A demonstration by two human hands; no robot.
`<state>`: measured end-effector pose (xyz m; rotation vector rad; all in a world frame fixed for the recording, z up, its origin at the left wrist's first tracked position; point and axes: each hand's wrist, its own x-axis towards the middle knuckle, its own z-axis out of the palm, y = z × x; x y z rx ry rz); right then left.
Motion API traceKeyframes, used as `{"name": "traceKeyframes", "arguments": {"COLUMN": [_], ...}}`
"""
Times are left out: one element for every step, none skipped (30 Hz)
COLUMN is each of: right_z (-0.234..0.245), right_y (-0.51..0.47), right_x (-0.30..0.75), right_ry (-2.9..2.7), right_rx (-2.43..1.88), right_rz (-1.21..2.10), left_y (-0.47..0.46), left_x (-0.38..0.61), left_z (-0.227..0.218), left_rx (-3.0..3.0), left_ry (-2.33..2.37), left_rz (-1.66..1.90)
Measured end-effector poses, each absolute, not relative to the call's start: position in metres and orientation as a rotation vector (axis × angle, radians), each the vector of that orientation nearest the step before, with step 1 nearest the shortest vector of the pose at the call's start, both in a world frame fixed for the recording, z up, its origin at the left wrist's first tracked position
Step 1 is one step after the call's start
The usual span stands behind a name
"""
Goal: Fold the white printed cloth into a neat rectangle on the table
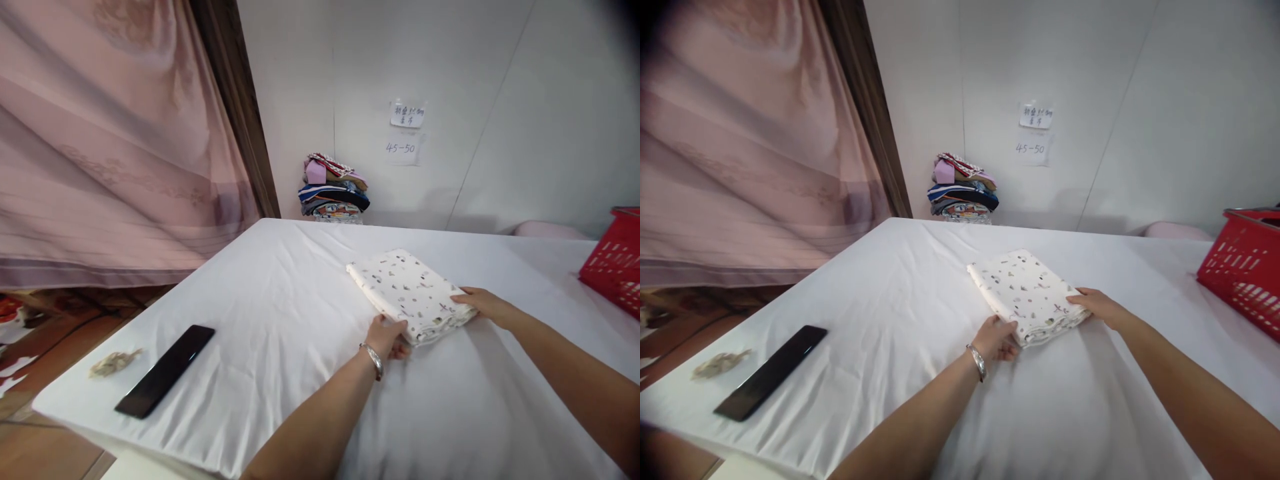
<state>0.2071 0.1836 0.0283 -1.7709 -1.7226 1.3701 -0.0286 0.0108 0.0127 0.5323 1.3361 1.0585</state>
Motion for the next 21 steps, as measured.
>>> {"name": "traceKeyframes", "arguments": {"right_z": [0.028, 0.029, 0.031, 0.034, 0.036, 0.038, 0.040, 0.040, 0.038, 0.036, 0.032, 0.027, 0.022, 0.016, 0.011, 0.006, 0.002, -0.002, -0.005, -0.007, -0.008], "right_y": [0.184, 0.182, 0.177, 0.169, 0.157, 0.143, 0.126, 0.109, 0.091, 0.075, 0.063, 0.053, 0.047, 0.044, 0.044, 0.046, 0.049, 0.053, 0.056, 0.059, 0.061], "right_x": [0.206, 0.203, 0.198, 0.192, 0.184, 0.176, 0.167, 0.159, 0.151, 0.145, 0.140, 0.136, 0.133, 0.132, 0.132, 0.133, 0.134, 0.135, 0.137, 0.138, 0.139], "right_ry": [-1.800, -1.891, -1.988, -2.079, -2.167, -2.258, -2.332, -2.440, -2.537, -2.613, -2.652, -2.665, -2.653, -2.632, -2.610, -2.592, -2.582, -2.575, -2.568, -2.557, -2.541], "right_rx": [-1.840, -1.877, -1.866, -1.805, -1.695, -1.528, -1.365, -1.210, -1.070, -0.952, -0.862, -0.812, -0.792, -0.788, -0.794, -0.802, -0.810, -0.824, -0.847, -0.880, -0.921], "right_rz": [1.219, 1.024, 0.811, 0.610, 0.451, 0.391, 0.399, 0.437, 0.444, 0.426, 0.389, 0.338, 0.278, 0.221, 0.173, 0.140, 0.123, 0.119, 0.122, 0.129, 0.136], "left_y": [0.009, 0.008, 0.007, 0.007, 0.006, 0.006, 0.006, 0.006, 0.005, 0.005, 0.004, 0.004, 0.004, 0.003, 0.003, 0.003, 0.003, 0.002, 0.002, 0.003, 0.003], "left_x": [-0.026, -0.025, -0.024, -0.025, -0.026, -0.027, -0.027, -0.028, -0.028, -0.027, -0.027, -0.027, -0.026, -0.026, -0.026, -0.027, -0.027, -0.027, -0.027, -0.027, -0.026], "left_z": [0.014, 0.015, 0.017, 0.018, 0.020, 0.021, 0.021, 0.022, 0.022, 0.022, 0.022, 0.022, 0.023, 0.023, 0.023, 0.024, 0.024, 0.024, 0.024, 0.024, 0.024], "left_rx": [0.522, 0.519, 0.519, 0.518, 0.517, 0.518, 0.519, 0.518, 0.517, 0.514, 0.510, 0.507, 0.506, 0.506, 0.506, 0.505, 0.506, 0.509, 0.514, 0.523, 0.535], "left_ry": [1.300, 1.278, 1.268, 1.262, 1.259, 1.259, 1.259, 1.258, 1.251, 1.239, 1.226, 1.213, 1.203, 1.196, 1.190, 1.185, 1.180, 1.181, 1.188, 1.195, 1.201], "left_rz": [1.056, 1.054, 1.052, 1.049, 1.045, 1.044, 1.047, 1.057, 1.069, 1.084, 1.101, 1.117, 1.130, 1.139, 1.145, 1.149, 1.149, 1.149, 1.147, 1.144, 1.140]}}
